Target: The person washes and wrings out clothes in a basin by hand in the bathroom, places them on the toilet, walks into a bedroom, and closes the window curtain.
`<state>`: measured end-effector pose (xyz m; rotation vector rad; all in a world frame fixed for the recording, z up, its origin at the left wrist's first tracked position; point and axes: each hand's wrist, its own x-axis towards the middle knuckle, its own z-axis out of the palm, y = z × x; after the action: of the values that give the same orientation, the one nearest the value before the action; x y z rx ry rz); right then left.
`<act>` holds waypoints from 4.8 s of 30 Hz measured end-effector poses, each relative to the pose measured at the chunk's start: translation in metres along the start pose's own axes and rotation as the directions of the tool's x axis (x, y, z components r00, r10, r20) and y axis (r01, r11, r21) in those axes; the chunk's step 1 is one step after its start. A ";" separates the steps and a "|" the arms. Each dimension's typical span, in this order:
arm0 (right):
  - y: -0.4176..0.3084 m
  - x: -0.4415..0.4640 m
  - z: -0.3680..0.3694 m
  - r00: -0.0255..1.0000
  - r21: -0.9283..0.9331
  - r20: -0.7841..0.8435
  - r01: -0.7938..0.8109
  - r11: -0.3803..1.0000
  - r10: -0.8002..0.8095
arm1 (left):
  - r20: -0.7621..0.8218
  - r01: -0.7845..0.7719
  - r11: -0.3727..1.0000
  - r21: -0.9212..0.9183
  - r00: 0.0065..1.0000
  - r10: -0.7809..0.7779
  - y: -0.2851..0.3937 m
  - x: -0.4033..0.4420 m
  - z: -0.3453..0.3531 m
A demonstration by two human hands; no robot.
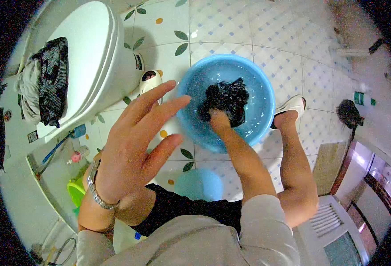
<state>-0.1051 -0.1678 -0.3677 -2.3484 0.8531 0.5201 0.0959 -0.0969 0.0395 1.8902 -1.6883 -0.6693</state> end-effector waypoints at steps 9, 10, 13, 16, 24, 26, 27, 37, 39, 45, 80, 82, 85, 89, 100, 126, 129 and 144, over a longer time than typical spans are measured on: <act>-0.054 -0.072 -0.180 0.910 0.001 -0.316 0.285 0.958 -0.271 | -0.036 -0.024 1.000 -0.019 0.999 0.023 0.009 -0.010 0.007; -0.049 -0.079 -0.186 0.867 0.105 -0.468 0.248 0.963 -0.173 | -0.032 -0.016 1.000 -0.019 0.999 0.016 0.011 -0.010 0.007; -0.004 -0.073 -0.171 0.754 0.341 -0.655 0.241 0.909 0.046 | -0.036 -0.009 1.000 -0.024 0.999 0.008 0.012 -0.008 0.008; 0.043 -0.054 -0.139 0.785 0.631 -0.563 0.208 0.747 0.257 | 0.010 0.017 0.999 -0.030 1.000 -0.017 0.012 -0.005 0.009; 0.074 -0.025 -0.096 0.833 0.101 -0.323 -0.441 0.892 0.449 | 0.117 0.041 0.999 0.029 0.992 -0.044 0.010 0.001 0.011; 0.083 -0.011 -0.077 0.896 -0.067 -0.149 -0.432 0.899 0.419 | 0.143 0.057 0.998 0.027 0.988 -0.061 0.009 0.004 0.013; 0.088 -0.001 -0.063 0.919 -0.236 0.022 -0.378 0.895 0.393 | 0.149 0.053 0.998 0.014 0.987 -0.054 0.008 0.005 0.014; 0.089 0.015 -0.064 0.851 -0.378 0.167 -0.411 0.829 0.498 | 0.158 0.051 0.998 0.040 0.986 -0.057 0.010 0.010 0.013; 0.081 -0.013 -0.082 0.831 -0.192 0.023 -0.542 0.818 0.556 | 0.081 0.010 0.999 0.041 0.997 -0.013 0.007 0.008 0.012; 0.025 -0.094 -0.185 0.887 0.133 -0.162 -0.414 0.900 0.432 | -0.135 -0.045 0.998 0.034 0.990 0.049 -0.004 -0.006 0.014; -0.136 -0.194 -0.356 0.908 0.549 -0.349 0.000 0.836 0.230 | -0.261 -0.279 0.955 -0.101 0.934 0.245 -0.006 0.001 0.045; -0.142 -0.207 -0.368 0.925 0.607 -0.326 0.046 0.794 0.196 | -0.222 -0.306 0.941 -0.142 0.937 0.271 0.006 0.005 0.055; -0.165 -0.219 -0.376 0.917 0.621 -0.356 0.087 0.779 0.182 | -0.366 -0.391 0.878 -0.277 0.888 0.280 0.020 0.015 0.067; -0.179 -0.220 -0.373 0.918 0.677 -0.363 0.140 0.722 0.162 | -0.419 -0.400 0.771 -0.496 0.887 0.191 0.030 0.020 0.065; -0.143 -0.206 -0.340 0.796 0.712 -0.569 0.351 0.609 0.207 | -0.394 -0.103 0.798 -0.594 0.902 -0.177 0.022 0.044 0.084; -0.094 -0.151 -0.238 0.922 0.459 -0.098 0.376 -0.805 0.374 | -0.132 -0.003 0.440 -0.898 0.956 -0.263 0.050 0.015 0.107; -0.091 -0.157 -0.235 0.855 0.646 -0.157 0.468 -0.603 0.495 | -0.129 -0.004 0.419 -0.908 0.954 -0.271 0.050 0.018 0.111; -0.112 -0.199 -0.271 0.928 0.876 -0.320 0.367 -0.312 0.193 | 0.054 0.136 0.384 -0.913 0.975 -0.218 0.030 0.023 0.124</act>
<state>-0.1296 -0.1810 -0.0142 -0.6740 0.6750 -0.6868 -0.0061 -0.1292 -0.0338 1.1971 -0.6956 -1.2692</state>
